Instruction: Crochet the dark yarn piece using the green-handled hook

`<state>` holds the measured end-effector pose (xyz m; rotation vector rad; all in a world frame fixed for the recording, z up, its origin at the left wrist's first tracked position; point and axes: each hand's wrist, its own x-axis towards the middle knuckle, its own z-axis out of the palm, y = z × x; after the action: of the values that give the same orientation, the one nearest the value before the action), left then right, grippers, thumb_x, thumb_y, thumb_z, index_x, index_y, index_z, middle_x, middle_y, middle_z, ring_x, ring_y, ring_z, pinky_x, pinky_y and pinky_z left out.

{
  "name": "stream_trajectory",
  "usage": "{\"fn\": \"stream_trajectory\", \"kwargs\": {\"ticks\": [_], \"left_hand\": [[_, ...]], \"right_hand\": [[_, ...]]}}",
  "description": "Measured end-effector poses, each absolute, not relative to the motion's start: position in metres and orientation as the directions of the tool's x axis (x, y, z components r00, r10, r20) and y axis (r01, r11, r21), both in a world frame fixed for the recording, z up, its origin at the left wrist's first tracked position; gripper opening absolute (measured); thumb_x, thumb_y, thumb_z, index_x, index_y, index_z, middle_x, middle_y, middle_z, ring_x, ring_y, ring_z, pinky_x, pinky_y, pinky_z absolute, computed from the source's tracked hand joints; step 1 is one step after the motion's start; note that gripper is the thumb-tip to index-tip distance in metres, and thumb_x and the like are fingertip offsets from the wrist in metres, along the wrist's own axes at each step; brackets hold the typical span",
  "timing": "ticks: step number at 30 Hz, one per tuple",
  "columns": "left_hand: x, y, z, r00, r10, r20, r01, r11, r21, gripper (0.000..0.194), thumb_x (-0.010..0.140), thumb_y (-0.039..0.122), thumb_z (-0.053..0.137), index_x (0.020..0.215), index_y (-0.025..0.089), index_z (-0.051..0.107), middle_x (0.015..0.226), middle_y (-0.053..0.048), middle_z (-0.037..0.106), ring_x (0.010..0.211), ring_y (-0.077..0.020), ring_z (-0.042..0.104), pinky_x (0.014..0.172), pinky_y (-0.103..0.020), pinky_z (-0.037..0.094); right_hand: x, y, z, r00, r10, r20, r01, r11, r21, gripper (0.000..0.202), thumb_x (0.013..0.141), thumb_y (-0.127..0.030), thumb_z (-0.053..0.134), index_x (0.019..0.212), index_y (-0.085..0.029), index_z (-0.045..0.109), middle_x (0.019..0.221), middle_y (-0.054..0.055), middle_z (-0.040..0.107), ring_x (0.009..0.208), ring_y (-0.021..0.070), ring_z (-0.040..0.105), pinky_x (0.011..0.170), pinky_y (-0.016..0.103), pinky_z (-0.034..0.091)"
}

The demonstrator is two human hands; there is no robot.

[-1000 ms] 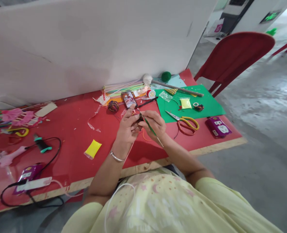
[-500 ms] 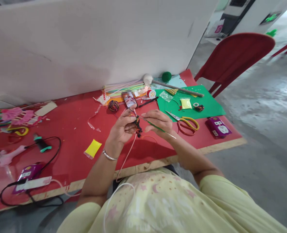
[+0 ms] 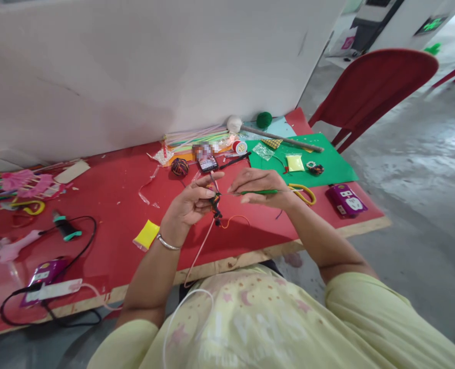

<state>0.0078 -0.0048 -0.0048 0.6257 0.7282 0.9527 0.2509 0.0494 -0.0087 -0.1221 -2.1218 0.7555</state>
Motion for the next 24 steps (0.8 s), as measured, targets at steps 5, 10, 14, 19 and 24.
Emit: {"fn": "stream_trajectory", "kwargs": {"ticks": [5, 10, 14, 19, 24], "left_hand": [[0.021, -0.003, -0.012, 0.381, 0.899, -0.215, -0.456, 0.385, 0.802, 0.060, 0.060, 0.007, 0.081, 0.118, 0.017, 0.075, 0.058, 0.007, 0.051, 0.040, 0.0002, 0.027, 0.038, -0.013, 0.023], [0.046, -0.007, -0.020, -0.109, 0.994, 0.024, -0.335, -0.059, 0.941, 0.061, 0.057, 0.008, 0.086, 0.116, 0.022, 0.077, 0.073, 0.004, 0.061, 0.054, -0.0042, 0.049, 0.050, -0.015, 0.038], [0.053, -0.013, -0.022, -0.294, 0.935, 0.197, -0.047, -0.220, 0.974, 0.058, 0.063, 0.005, 0.080, 0.118, 0.023, 0.077, 0.068, 0.007, 0.056, 0.059, -0.0064, 0.049, 0.059, -0.015, 0.043], [0.052, -0.014, -0.027, -0.387, 0.901, 0.198, -0.045, -0.233, 0.971, 0.058, 0.064, 0.009, 0.082, 0.120, 0.025, 0.076, 0.074, 0.006, 0.060, 0.063, -0.0064, 0.053, 0.060, -0.014, 0.045], [0.044, -0.009, -0.031, -0.266, 0.963, 0.035, -0.350, -0.131, 0.927, 0.057, 0.064, 0.015, 0.086, 0.119, 0.024, 0.076, 0.069, 0.007, 0.058, 0.048, -0.0024, 0.044, 0.045, -0.014, 0.036]], "right_hand": [[0.240, 0.046, -0.027, -0.601, 0.545, 0.585, -0.241, 0.574, -0.782, 0.022, 0.093, -0.039, 0.069, 0.091, -0.022, 0.081, 0.109, 0.009, 0.076, 0.102, 0.0195, 0.072, 0.091, 0.040, 0.061], [0.201, 0.023, -0.057, -0.211, 0.861, 0.463, -0.255, 0.409, -0.876, 0.043, 0.096, -0.053, 0.059, 0.078, -0.020, 0.079, 0.109, 0.009, 0.071, 0.101, 0.0182, 0.071, 0.085, 0.035, 0.062], [0.185, 0.006, -0.055, -0.025, 0.866, 0.499, -0.072, 0.497, -0.865, 0.031, 0.095, -0.044, 0.065, 0.081, -0.020, 0.079, 0.098, 0.008, 0.075, 0.092, 0.0161, 0.072, 0.084, 0.031, 0.060], [0.180, 0.002, -0.049, 0.017, 0.825, 0.565, -0.038, 0.565, -0.824, 0.028, 0.097, -0.040, 0.062, 0.089, -0.019, 0.078, 0.108, 0.010, 0.078, 0.099, 0.0184, 0.074, 0.089, 0.034, 0.061], [0.177, 0.010, -0.057, -0.033, 0.861, 0.507, -0.184, 0.494, -0.850, 0.031, 0.098, -0.039, 0.060, 0.082, -0.019, 0.077, 0.105, 0.009, 0.079, 0.097, 0.0187, 0.076, 0.085, 0.033, 0.062]]}}
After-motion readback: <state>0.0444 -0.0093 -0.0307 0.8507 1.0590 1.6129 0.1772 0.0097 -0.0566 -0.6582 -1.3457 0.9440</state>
